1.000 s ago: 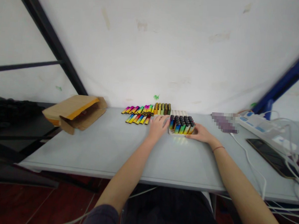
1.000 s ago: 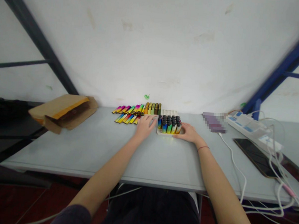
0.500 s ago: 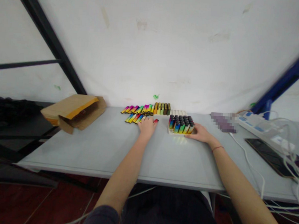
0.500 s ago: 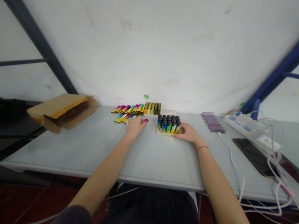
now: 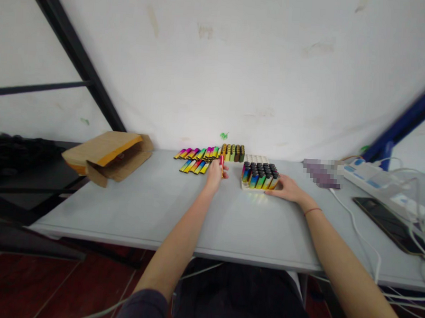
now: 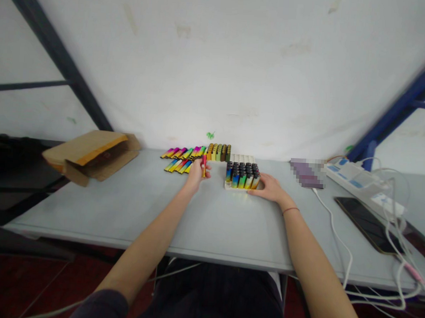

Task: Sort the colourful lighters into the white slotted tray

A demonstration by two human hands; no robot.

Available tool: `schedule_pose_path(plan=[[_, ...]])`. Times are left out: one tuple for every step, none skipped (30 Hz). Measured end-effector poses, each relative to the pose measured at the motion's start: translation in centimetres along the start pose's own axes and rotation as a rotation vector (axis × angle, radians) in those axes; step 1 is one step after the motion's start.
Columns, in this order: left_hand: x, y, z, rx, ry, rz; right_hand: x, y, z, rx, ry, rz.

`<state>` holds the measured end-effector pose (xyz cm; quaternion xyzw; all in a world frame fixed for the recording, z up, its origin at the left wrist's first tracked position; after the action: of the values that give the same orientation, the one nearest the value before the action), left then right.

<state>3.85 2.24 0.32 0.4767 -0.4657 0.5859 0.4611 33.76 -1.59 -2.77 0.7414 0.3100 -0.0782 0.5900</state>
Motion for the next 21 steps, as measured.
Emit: schedule_pose_path(plan=[[0.0, -0.2, 0.1, -0.014, 0.019, 0.056, 0.0, 0.0, 0.0, 0.003, 0.009, -0.002], [0.1, -0.3, 0.3, -0.027, 0.019, 0.091, 0.0, 0.0, 0.0, 0.006, 0.014, -0.002], [0.2, -0.5, 0.5, -0.042, 0.002, 0.114, 0.0, 0.0, 0.0, 0.006, 0.014, -0.001], [0.2, -0.6, 0.6, -0.059, -0.02, 0.132, 0.0, 0.0, 0.0, 0.005, 0.011, 0.001], [0.3, -0.7, 0.8, -0.076, -0.042, 0.146, 0.0, 0.0, 0.0, 0.003, 0.008, 0.005], [0.3, -0.8, 0.9, -0.093, -0.055, 0.157, -0.1, 0.0, 0.0, 0.0, 0.006, 0.01], [0.3, -0.8, 1.0, -0.106, -0.062, 0.168, -0.1, 0.0, 0.0, -0.006, 0.005, 0.015], [0.3, -0.9, 1.1, -0.111, -0.063, 0.18, -0.1, 0.0, 0.0, -0.013, 0.006, 0.02], [0.3, -0.9, 1.1, -0.11, -0.056, 0.193, -0.2, 0.0, 0.0, -0.022, 0.008, 0.024], [0.2, -0.9, 1.1, -0.109, -0.038, 0.209, -0.2, 0.1, 0.0, -0.03, 0.011, 0.026], [0.2, -0.9, 1.1, -0.112, -0.012, 0.229, -0.3, 0.1, 0.1, -0.036, 0.013, 0.023], [0.1, -0.9, 1.1, -0.122, 0.022, 0.251, -0.3, 0.1, 0.1, -0.038, 0.015, 0.017], [0.1, -0.9, 1.1, -0.14, 0.059, 0.274, -0.4, 0.1, 0.1, -0.036, 0.015, 0.011], [0.1, -0.9, 1.2, -0.159, 0.096, 0.294, -0.4, 0.1, 0.1, -0.032, 0.015, 0.005], [0.0, -1.0, 1.2, -0.174, 0.127, 0.309, -0.4, 0.2, 0.1, -0.026, 0.013, 0.0], [0.0, -0.9, 1.3, -0.179, 0.149, 0.321, -0.4, 0.2, 0.1, -0.021, 0.01, -0.002], [0.0, -0.8, 1.3, -0.174, 0.163, 0.329, -0.4, 0.2, 0.1, -0.018, 0.006, -0.002], [-0.1, -0.7, 1.3, -0.162, 0.171, 0.334, -0.4, 0.1, 0.1, -0.016, 0.003, -0.002], [-0.1, -0.6, 1.3, -0.146, 0.177, 0.34, -0.5, 0.1, 0.1, -0.016, 0.003, -0.003], [-0.2, -0.5, 1.3, -0.13, 0.18, 0.347, -0.5, 0.1, 0.1, -0.016, 0.005, -0.007], [-0.2, -0.5, 1.3, -0.116, 0.186, 0.356, -0.5, 0.1, 0.1, -0.017, 0.007, -0.012]])
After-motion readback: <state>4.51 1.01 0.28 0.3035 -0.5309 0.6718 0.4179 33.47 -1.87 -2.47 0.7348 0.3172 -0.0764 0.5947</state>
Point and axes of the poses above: each hand's wrist, its own z-axis away from the middle knuckle, its own y-axis out of the back of the hand, x = y × z, the point moved 4 cm from there along -z, towards the middle knuckle
